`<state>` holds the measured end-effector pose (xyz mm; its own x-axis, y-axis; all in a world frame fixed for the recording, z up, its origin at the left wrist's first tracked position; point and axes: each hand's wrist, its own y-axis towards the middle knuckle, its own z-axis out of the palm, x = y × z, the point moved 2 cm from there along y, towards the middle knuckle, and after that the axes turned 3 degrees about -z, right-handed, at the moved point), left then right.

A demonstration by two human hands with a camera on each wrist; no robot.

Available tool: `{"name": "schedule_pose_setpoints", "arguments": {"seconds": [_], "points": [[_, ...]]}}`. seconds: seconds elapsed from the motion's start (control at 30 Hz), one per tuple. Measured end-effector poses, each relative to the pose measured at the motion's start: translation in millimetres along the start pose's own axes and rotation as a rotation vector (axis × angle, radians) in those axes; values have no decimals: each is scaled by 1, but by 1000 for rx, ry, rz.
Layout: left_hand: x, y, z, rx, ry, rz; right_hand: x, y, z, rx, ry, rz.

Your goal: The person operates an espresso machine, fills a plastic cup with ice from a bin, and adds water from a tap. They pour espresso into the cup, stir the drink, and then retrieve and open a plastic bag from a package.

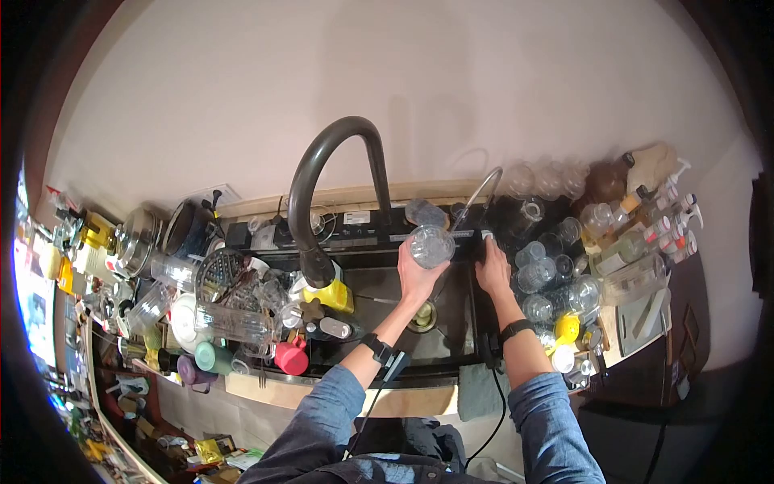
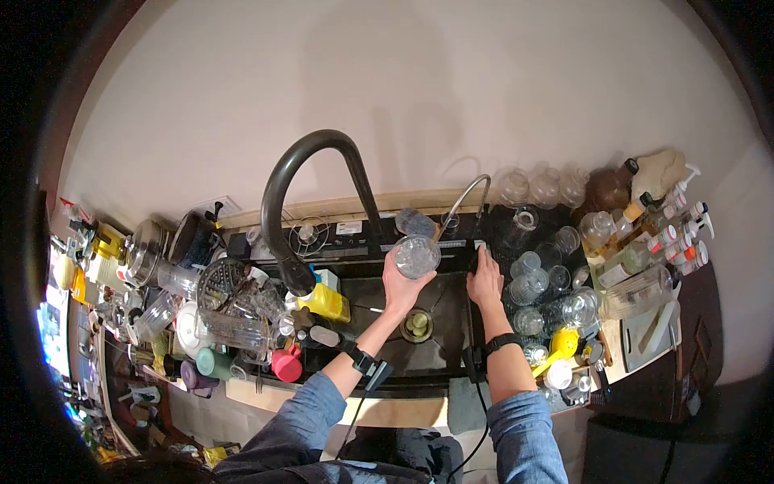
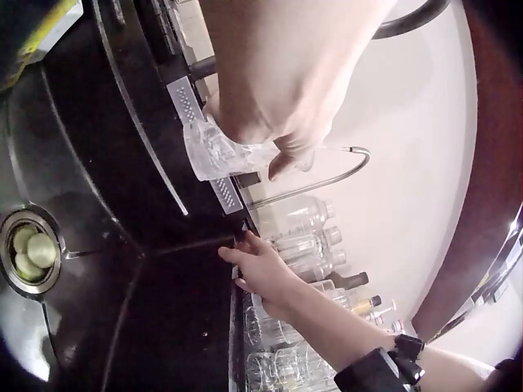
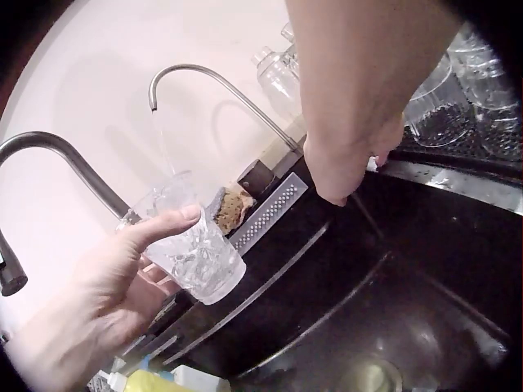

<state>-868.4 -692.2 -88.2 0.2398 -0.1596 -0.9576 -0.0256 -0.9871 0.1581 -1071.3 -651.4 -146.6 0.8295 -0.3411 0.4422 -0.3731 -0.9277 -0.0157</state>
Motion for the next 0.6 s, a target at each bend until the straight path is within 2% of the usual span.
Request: {"name": "schedule_pose_setpoints", "arguments": {"seconds": [0.6], "points": [[-1, 3, 3, 15, -45, -3, -2, 1, 0, -27, -15, -32]]}}
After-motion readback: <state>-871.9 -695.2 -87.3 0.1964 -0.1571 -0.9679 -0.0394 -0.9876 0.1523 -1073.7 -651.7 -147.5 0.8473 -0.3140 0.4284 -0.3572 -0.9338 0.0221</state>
